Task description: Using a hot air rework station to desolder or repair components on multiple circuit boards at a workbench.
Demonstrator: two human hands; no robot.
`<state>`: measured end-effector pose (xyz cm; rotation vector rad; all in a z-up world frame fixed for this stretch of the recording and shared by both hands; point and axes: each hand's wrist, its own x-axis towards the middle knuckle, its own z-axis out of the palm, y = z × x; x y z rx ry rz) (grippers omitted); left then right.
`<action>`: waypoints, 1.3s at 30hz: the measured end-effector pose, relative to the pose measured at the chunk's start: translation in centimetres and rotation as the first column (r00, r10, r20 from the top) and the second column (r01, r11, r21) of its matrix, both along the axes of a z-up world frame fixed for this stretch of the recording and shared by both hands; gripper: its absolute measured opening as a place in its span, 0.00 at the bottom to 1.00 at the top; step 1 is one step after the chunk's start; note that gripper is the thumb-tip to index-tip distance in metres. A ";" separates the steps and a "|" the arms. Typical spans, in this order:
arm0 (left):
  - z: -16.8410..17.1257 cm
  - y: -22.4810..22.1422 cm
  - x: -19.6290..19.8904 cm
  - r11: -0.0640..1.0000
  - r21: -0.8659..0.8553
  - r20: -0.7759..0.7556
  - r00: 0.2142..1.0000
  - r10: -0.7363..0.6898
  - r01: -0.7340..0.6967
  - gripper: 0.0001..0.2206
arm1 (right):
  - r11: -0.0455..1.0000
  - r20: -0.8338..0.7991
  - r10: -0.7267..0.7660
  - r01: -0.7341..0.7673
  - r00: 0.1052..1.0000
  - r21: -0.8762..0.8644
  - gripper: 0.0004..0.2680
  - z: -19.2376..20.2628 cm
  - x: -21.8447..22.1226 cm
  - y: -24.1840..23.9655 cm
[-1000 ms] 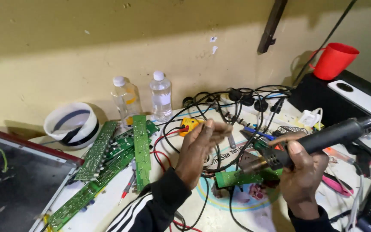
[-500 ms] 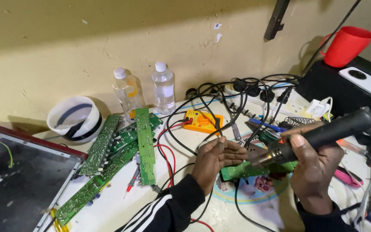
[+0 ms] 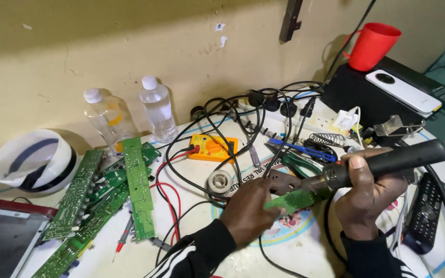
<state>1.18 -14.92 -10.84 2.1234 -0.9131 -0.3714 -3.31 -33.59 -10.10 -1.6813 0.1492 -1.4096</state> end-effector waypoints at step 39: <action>0.6 5.0 0.9 0.605 -0.420 -0.826 0.561 0.054 -0.677 0.38 | 0.732 0.017 0.520 -0.456 0.854 0.506 0.26 1.1 1.0 2.5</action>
